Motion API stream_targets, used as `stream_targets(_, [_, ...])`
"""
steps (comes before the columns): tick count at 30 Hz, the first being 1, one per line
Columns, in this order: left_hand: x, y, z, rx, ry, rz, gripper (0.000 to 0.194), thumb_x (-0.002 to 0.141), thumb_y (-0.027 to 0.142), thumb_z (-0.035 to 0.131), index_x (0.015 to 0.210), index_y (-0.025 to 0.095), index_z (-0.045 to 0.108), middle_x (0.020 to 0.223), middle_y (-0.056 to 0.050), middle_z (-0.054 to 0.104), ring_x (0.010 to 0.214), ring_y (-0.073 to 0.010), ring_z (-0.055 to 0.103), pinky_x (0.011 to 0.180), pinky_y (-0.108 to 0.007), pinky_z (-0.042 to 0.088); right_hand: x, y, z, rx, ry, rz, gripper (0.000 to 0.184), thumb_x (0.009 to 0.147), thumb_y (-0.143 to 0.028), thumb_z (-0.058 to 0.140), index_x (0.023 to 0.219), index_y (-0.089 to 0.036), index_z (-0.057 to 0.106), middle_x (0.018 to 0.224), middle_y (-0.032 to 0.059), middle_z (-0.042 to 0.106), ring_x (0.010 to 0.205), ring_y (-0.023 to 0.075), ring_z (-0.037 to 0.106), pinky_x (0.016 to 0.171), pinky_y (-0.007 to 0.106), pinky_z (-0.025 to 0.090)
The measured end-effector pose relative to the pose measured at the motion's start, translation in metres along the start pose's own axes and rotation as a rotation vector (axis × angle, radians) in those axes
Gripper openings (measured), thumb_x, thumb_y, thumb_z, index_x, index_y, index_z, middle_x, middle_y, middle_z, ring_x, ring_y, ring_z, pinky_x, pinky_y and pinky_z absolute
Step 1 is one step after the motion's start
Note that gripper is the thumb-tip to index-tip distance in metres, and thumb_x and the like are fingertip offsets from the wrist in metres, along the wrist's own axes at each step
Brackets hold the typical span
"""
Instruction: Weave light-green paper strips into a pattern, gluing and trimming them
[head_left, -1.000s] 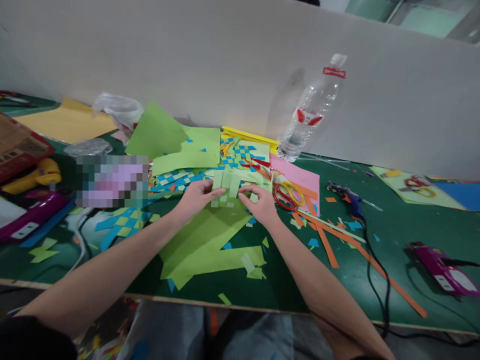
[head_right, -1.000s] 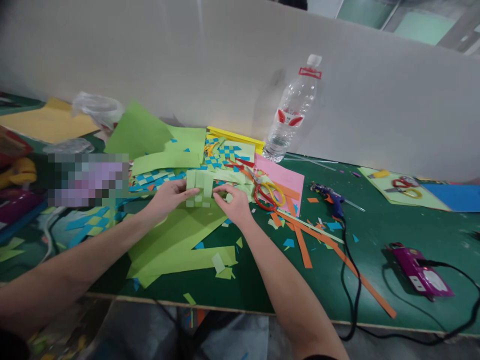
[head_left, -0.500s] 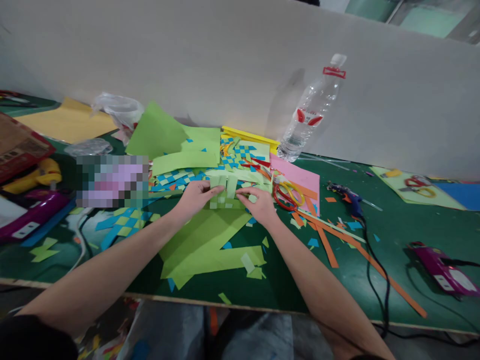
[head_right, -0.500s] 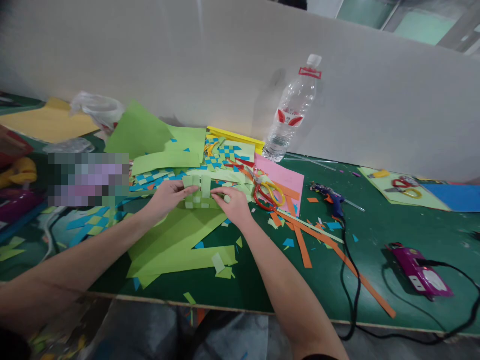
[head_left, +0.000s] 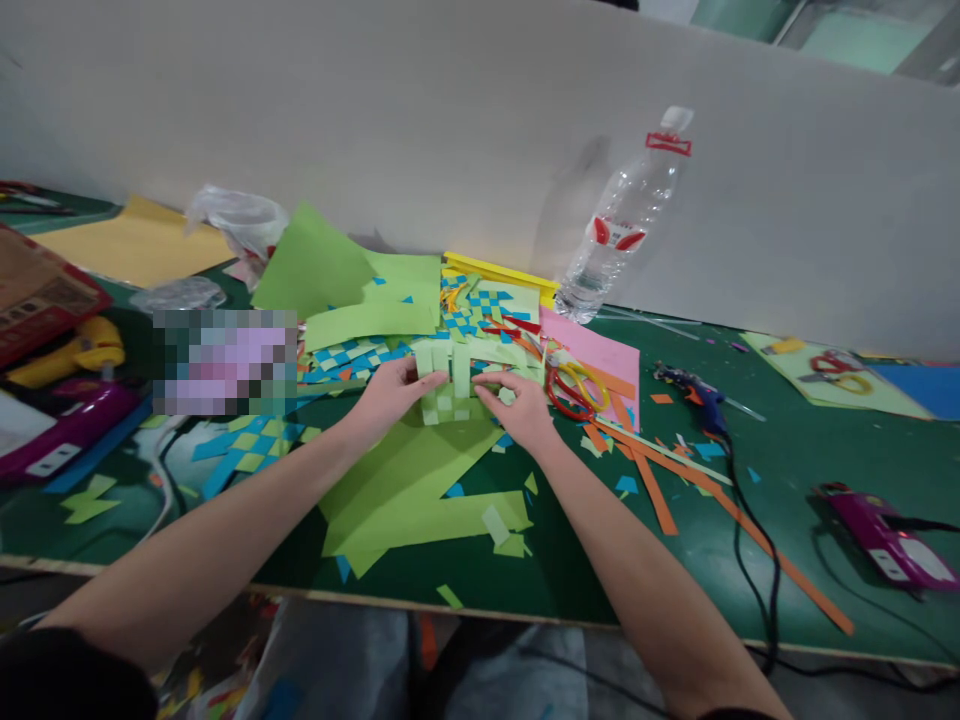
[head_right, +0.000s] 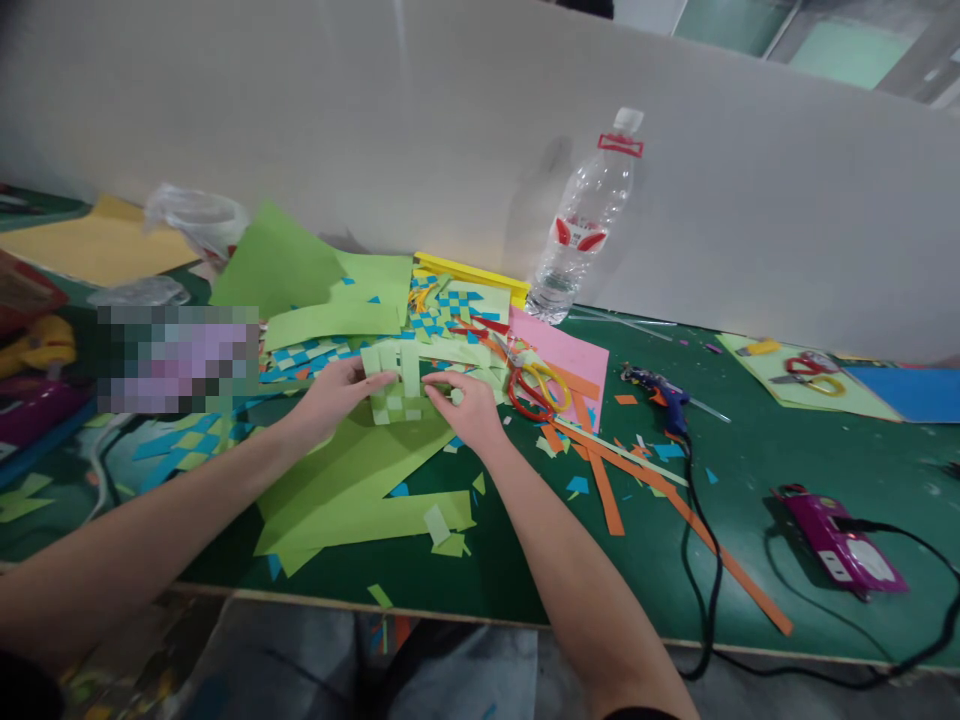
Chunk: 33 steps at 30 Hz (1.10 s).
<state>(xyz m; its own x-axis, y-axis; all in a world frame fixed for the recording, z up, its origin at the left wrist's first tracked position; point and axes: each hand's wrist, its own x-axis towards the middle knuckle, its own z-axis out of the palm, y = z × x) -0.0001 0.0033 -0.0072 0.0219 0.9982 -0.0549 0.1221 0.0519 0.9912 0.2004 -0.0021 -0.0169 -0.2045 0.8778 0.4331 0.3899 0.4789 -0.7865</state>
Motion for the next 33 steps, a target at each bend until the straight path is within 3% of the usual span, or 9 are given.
stream_targets(3, [-0.0008, 0.0004, -0.0012, -0.02, -0.083, -0.048, 0.045, 0.058, 0.044, 0.082, 0.093, 0.018, 0.072, 0.092, -0.008, 0.075, 0.083, -0.0248, 0.069, 0.07, -0.033, 0.057, -0.0008, -0.0016, 0.0005, 0.004, -0.016, -0.009, 0.016, 0.081, -0.029, 0.061, 0.089, -0.022, 0.073, 0.091, 0.0023, 0.075, 0.085, 0.0177, 0.069, 0.079, 0.03, 0.053])
stream_targets(13, [-0.0034, 0.0013, -0.0021, 0.015, -0.086, -0.065, 0.043, 0.059, 0.046, 0.081, 0.091, 0.017, 0.073, 0.084, -0.01, 0.075, 0.068, -0.0233, 0.07, 0.057, -0.032, 0.057, -0.0027, -0.007, 0.0018, 0.011, -0.053, -0.005, 0.018, 0.082, -0.033, 0.061, 0.09, -0.023, 0.074, 0.09, 0.0026, 0.075, 0.084, 0.0183, 0.069, 0.078, 0.031, 0.053])
stream_targets(23, [-0.0038, 0.0036, -0.0022, 0.025, -0.067, -0.045, 0.045, 0.063, 0.05, 0.078, 0.091, 0.016, 0.072, 0.089, -0.009, 0.075, 0.073, -0.0233, 0.07, 0.057, -0.03, 0.056, -0.0015, -0.0026, 0.0007, 0.013, -0.023, 0.025, 0.018, 0.082, -0.032, 0.061, 0.09, -0.021, 0.072, 0.089, 0.0029, 0.074, 0.079, 0.0161, 0.067, 0.075, 0.029, 0.052])
stream_targets(28, [-0.0031, 0.0029, -0.003, 0.016, -0.03, -0.033, 0.045, 0.064, 0.05, 0.078, 0.092, 0.014, 0.072, 0.092, -0.009, 0.074, 0.077, -0.0233, 0.07, 0.061, -0.03, 0.057, 0.0004, -0.0041, 0.0005, 0.099, -0.035, 0.074, 0.036, 0.074, -0.04, 0.07, 0.104, -0.019, 0.067, 0.103, 0.006, 0.071, 0.093, 0.0188, 0.066, 0.086, 0.032, 0.05])
stream_targets(30, [-0.0028, 0.0024, -0.0031, -0.01, -0.026, -0.039, 0.046, 0.063, 0.048, 0.079, 0.094, 0.015, 0.071, 0.096, -0.009, 0.074, 0.08, -0.0235, 0.07, 0.064, -0.03, 0.058, -0.0001, -0.0026, 0.001, 0.112, -0.096, 0.125, 0.042, 0.07, -0.043, 0.074, 0.103, -0.019, 0.066, 0.102, 0.0059, 0.071, 0.09, 0.0192, 0.066, 0.082, 0.032, 0.051])
stream_targets(33, [-0.0026, 0.0015, -0.0029, -0.062, -0.045, -0.055, 0.046, 0.063, 0.046, 0.08, 0.096, 0.016, 0.07, 0.101, -0.01, 0.073, 0.086, -0.0248, 0.07, 0.069, -0.032, 0.059, -0.0016, 0.0019, 0.0022, 0.196, -0.21, 0.239, 0.037, 0.069, -0.048, 0.073, 0.091, -0.018, 0.067, 0.082, 0.003, 0.071, 0.073, 0.0174, 0.066, 0.065, 0.028, 0.053])
